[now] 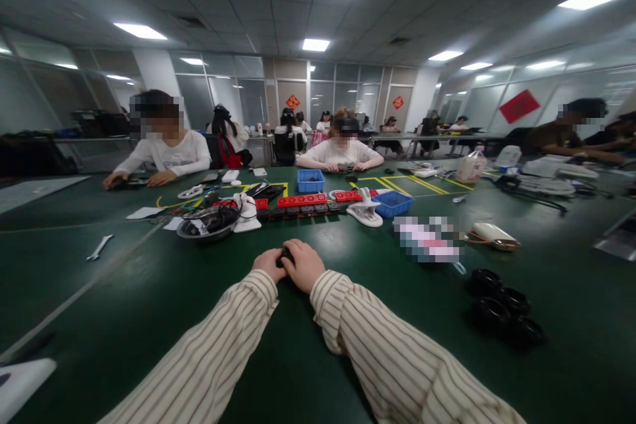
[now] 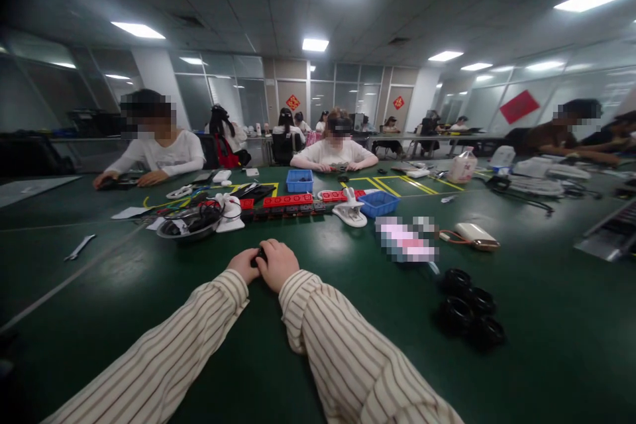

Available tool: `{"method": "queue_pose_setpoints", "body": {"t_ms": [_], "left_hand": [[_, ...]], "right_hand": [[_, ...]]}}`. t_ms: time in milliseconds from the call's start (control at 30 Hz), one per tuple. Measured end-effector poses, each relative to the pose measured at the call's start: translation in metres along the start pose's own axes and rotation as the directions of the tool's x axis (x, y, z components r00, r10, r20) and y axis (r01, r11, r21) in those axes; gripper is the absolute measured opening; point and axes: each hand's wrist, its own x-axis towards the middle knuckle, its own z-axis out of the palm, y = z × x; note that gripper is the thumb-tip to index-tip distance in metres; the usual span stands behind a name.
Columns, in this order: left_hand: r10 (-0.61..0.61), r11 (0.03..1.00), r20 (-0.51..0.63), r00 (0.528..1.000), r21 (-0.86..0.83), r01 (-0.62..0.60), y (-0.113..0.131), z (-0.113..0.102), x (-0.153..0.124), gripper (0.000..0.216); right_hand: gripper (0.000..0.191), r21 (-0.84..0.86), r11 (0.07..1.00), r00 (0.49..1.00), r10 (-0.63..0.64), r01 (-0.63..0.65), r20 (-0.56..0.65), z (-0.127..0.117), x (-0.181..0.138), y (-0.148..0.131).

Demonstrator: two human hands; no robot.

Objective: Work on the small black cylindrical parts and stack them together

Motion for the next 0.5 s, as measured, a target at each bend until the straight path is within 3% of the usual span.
{"method": "queue_pose_setpoints", "body": {"t_ms": [333, 500], "left_hand": [[-0.089, 0.991, 0.013, 0.996, 0.103, 0.087, 0.031, -0.006, -0.04, 0.028], [-0.104, 0.987, 0.007, 0.995, 0.122, 0.103, 0.034, -0.006, -0.045, 0.027]], "right_hand": [[0.028, -0.034, 0.999, 0.999, 0.03, -0.032, -0.043, -0.012, -0.036, -0.022], [0.029, -0.064, 0.996, 0.995, 0.051, -0.057, -0.084, -0.015, -0.041, -0.026]]}}
